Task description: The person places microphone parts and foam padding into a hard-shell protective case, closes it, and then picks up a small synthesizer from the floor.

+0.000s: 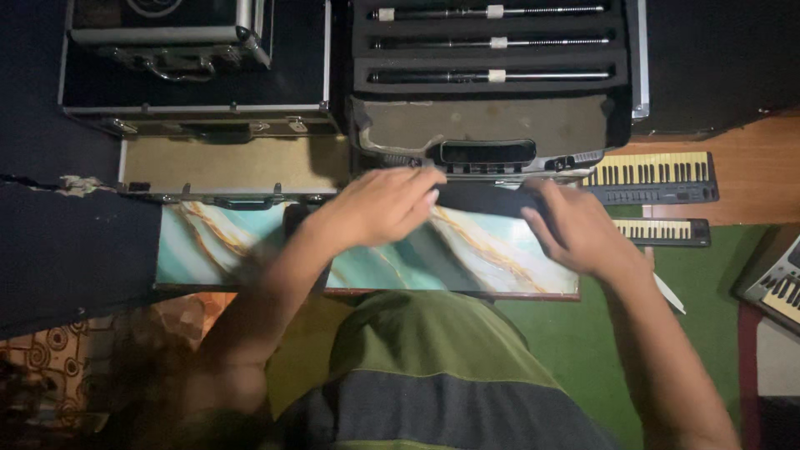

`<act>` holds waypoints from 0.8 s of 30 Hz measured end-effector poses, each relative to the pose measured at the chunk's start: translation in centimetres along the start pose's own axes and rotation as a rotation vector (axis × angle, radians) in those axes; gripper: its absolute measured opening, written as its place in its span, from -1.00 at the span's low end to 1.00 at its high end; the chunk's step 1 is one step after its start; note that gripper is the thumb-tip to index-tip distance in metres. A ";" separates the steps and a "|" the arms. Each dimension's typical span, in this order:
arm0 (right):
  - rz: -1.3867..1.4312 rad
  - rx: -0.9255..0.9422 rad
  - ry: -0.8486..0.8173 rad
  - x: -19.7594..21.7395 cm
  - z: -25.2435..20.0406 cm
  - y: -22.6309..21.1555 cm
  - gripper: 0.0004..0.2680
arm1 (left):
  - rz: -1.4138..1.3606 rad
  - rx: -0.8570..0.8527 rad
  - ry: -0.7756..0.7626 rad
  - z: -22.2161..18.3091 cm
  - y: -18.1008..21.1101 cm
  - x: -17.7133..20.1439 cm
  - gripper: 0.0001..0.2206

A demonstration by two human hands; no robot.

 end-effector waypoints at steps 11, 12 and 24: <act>-0.189 0.009 0.083 -1.0 10.4 5.5 -0.79 | 0.024 -0.150 0.340 2.9 -7.5 5.7 -0.71; -0.203 0.023 0.104 -1.2 10.9 5.8 -0.77 | 0.067 -0.095 0.363 2.9 -8.4 5.9 -0.71; -0.322 0.020 0.193 -2.1 13.5 7.0 -0.75 | 0.499 0.009 0.536 1.4 -10.5 6.9 -0.81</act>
Point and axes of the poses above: each hand's wrist, its own z-axis towards the middle knuckle, its own x-axis out of the back of the hand, y = z × x, the point moved 10 cm from there along z, towards the middle knuckle, and after that the axes turned 6 degrees about -y, right-handed, at the moved point
